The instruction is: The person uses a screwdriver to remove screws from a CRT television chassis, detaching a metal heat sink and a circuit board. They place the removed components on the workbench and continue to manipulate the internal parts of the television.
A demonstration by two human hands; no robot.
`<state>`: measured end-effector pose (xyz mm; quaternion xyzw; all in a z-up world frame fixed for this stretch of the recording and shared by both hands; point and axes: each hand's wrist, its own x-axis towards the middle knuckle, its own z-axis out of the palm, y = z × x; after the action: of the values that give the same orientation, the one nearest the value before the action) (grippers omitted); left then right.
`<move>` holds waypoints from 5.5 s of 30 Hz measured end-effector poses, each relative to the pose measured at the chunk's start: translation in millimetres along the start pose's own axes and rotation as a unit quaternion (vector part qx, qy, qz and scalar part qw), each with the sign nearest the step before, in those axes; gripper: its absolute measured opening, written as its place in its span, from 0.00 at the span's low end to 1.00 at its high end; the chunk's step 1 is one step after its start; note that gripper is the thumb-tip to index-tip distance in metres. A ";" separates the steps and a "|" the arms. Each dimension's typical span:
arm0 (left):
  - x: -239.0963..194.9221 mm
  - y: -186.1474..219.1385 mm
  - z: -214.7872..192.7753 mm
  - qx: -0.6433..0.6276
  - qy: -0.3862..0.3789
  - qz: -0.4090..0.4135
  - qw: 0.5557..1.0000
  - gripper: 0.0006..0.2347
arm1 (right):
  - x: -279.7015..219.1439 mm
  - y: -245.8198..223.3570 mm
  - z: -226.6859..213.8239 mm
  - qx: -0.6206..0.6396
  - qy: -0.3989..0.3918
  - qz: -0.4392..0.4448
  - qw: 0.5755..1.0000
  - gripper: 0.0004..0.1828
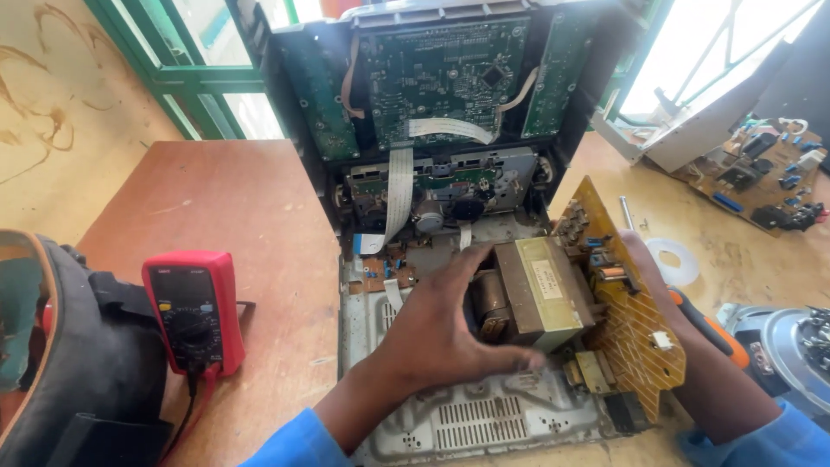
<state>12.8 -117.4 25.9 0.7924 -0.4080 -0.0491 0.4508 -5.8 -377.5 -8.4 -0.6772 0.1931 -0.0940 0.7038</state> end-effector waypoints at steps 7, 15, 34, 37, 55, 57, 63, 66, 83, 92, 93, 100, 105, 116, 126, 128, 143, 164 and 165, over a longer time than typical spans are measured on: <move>10.5 -15.9 -1.8 0.015 0.040 0.053 0.998 0.51 | -16.2 -18.1 19.4 0.065 0.046 0.085 0.993 0.12; 10.2 -23.0 0.5 0.041 0.035 0.050 0.997 0.51 | -16.2 -18.7 19.8 0.089 0.037 0.120 0.988 0.16; 9.4 -18.9 2.3 0.062 0.014 0.011 0.998 0.52 | -5.9 -36.5 -7.4 -0.233 -0.003 0.012 0.972 0.11; 5.9 -2.7 1.1 0.089 0.005 -0.024 0.996 0.54 | -27.0 -61.6 -24.8 -0.271 0.004 -0.026 0.962 0.18; -76.2 64.8 -3.3 0.214 0.045 -0.249 0.944 0.20 | -56.6 -24.5 -39.2 -0.676 0.078 -0.032 0.732 0.07; -85.7 40.8 5.2 0.206 0.060 -0.199 0.956 0.19 | -58.5 -26.1 -38.5 -0.649 0.106 -0.036 0.753 0.07; -93.2 30.3 -1.2 0.220 0.154 -0.099 0.958 0.13 | -79.0 -46.4 -64.6 -0.502 0.276 -0.213 0.792 0.16; -110.7 50.7 -26.9 0.222 0.103 -0.170 0.954 0.14 | -96.5 -41.4 -56.3 -0.329 0.198 -0.316 0.868 0.12; -214.3 22.5 18.5 0.179 -0.117 -0.364 0.906 0.21 | -226.9 -54.7 125.6 -0.312 -0.069 -0.205 0.925 0.21; -196.7 26.1 -102.8 0.228 -0.018 -0.279 0.933 0.06 | -213.5 -12.8 154.8 -0.287 -0.141 -0.264 0.910 0.26; -187.1 32.2 -117.2 0.248 -0.005 -0.351 0.903 0.08 | -211.8 -9.2 155.7 -0.277 -0.147 -0.262 0.913 0.26; -106.2 -9.5 -105.3 0.307 0.121 -0.335 0.883 0.15 | -203.3 -22.7 145.9 -0.266 -0.139 -0.243 0.922 0.34; -91.6 -36.3 -67.8 0.491 0.221 -0.091 0.837 0.20 | -193.2 -34.9 113.0 -0.245 -0.091 -0.356 0.897 0.25; -80.5 23.8 92.0 0.332 -0.034 0.208 0.919 0.07 | -184.7 -77.2 6.1 -0.252 0.039 -0.460 0.851 0.15; -60.3 2.1 129.2 0.293 -0.041 0.195 0.935 0.03 | -141.2 -86.3 -166.7 -0.244 0.045 -0.287 0.925 0.14; -50.9 5.2 133.1 0.289 -0.053 0.185 0.938 0.06 | -149.3 -95.2 -175.6 -0.270 0.090 -0.223 0.932 0.11; 4.7 30.8 205.2 0.288 -0.024 0.108 0.951 0.13 | -136.1 -88.0 -200.1 -0.356 0.091 0.035 0.929 0.16; -45.8 67.1 171.8 0.241 0.011 0.146 0.959 0.20 | -112.1 -59.4 -207.2 -0.387 0.146 -0.019 0.910 0.16; -46.7 64.9 169.9 0.218 0.011 0.150 0.964 0.17 | -112.9 -58.7 -205.6 -0.393 0.152 -0.031 0.906 0.13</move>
<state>-133.0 -216.7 -38.8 0.8016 -0.5184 0.1182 0.2735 -182.7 -525.3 64.3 -0.8820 0.2979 -0.1346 0.3393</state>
